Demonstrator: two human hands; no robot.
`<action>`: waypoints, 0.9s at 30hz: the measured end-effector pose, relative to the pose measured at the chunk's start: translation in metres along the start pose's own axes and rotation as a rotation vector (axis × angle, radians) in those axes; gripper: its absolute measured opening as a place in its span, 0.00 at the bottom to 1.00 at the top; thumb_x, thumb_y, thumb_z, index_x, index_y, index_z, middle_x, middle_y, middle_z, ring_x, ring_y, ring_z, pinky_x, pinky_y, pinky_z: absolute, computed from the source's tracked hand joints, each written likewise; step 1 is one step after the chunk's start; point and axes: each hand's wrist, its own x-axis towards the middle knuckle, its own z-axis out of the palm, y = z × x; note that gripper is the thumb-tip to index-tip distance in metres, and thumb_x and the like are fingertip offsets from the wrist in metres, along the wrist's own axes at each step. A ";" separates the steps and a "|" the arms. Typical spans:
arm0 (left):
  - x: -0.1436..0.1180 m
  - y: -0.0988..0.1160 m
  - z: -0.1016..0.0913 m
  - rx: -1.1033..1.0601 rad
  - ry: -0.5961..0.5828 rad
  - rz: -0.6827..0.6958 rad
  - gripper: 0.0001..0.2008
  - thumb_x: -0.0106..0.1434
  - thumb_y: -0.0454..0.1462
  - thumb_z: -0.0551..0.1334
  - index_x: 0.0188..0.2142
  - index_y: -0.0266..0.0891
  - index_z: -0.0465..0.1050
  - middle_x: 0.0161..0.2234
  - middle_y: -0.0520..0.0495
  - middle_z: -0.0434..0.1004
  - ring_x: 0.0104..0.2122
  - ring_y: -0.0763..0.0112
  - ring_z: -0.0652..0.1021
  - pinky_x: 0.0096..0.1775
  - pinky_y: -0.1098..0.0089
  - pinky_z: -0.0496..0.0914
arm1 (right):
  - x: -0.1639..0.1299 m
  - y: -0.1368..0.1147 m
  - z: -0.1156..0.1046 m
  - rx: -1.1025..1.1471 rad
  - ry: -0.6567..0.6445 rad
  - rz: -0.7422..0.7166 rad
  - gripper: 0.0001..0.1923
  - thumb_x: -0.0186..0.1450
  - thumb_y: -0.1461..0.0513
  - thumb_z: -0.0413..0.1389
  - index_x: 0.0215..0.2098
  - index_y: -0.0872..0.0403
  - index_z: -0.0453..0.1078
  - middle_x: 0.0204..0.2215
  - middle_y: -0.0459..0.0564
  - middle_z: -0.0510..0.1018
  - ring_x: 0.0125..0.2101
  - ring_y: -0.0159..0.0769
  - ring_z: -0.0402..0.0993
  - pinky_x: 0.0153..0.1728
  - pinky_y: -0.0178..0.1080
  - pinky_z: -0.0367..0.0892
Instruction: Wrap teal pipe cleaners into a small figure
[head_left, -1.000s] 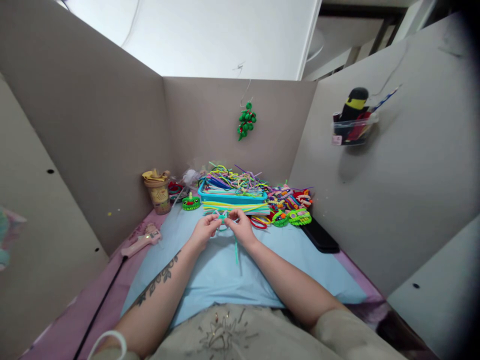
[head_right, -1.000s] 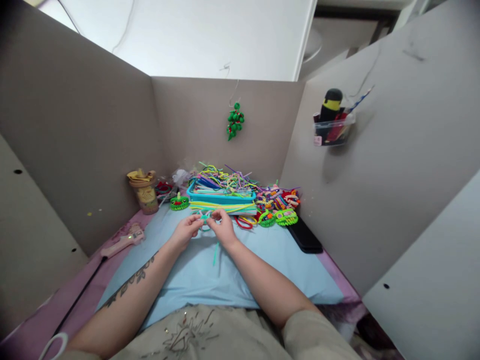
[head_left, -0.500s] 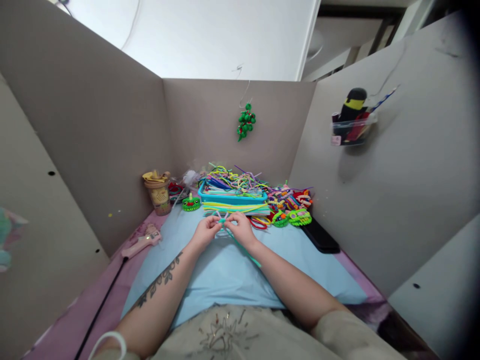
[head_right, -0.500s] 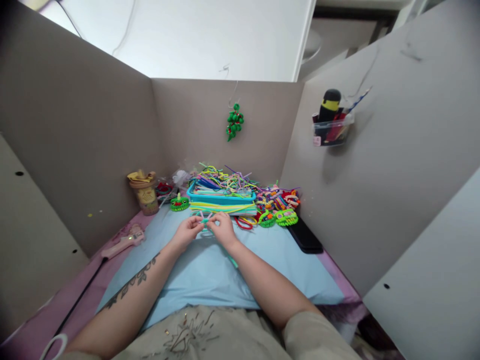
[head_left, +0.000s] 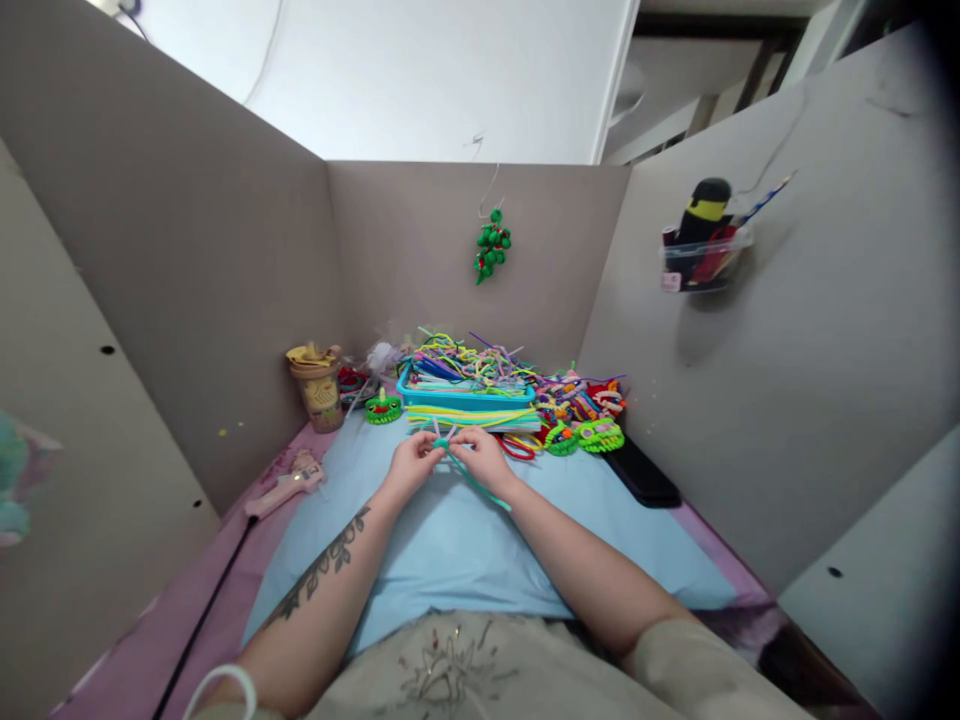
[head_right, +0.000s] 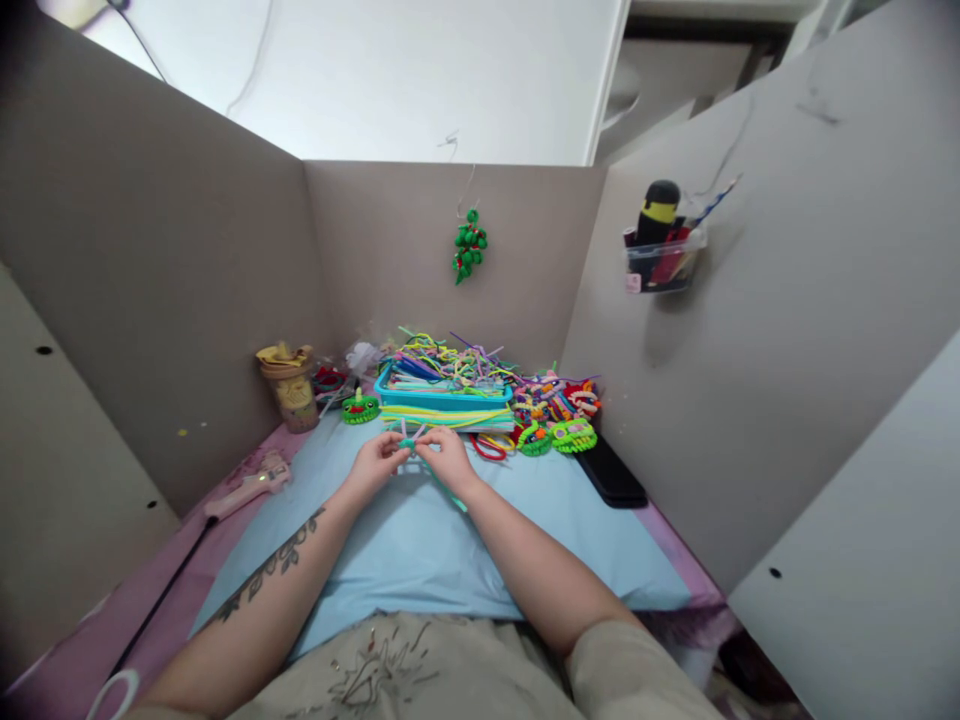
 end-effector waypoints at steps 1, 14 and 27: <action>0.001 0.000 -0.001 0.008 0.017 0.009 0.16 0.45 0.41 0.66 0.31 0.34 0.69 0.19 0.54 0.67 0.16 0.78 0.66 0.19 0.76 0.60 | 0.000 0.001 -0.001 0.003 0.004 0.003 0.06 0.54 0.63 0.56 0.29 0.53 0.75 0.31 0.49 0.75 0.36 0.36 0.70 0.40 0.38 0.63; 0.005 0.012 -0.018 -0.443 0.131 -0.193 0.18 0.43 0.41 0.69 0.26 0.37 0.61 0.15 0.62 0.54 0.12 0.86 0.53 0.15 0.77 0.44 | 0.000 0.005 -0.020 -0.228 -0.435 -0.251 0.29 0.50 0.78 0.47 0.44 0.50 0.69 0.35 0.47 0.70 0.36 0.33 0.67 0.40 0.37 0.63; 0.006 0.014 -0.022 -0.521 0.149 -0.207 0.19 0.41 0.39 0.70 0.25 0.37 0.61 0.16 0.62 0.53 0.13 0.87 0.53 0.15 0.77 0.44 | -0.003 0.009 -0.009 -0.178 -0.271 0.014 0.10 0.54 0.66 0.54 0.36 0.53 0.71 0.22 0.42 0.73 0.23 0.30 0.68 0.27 0.32 0.62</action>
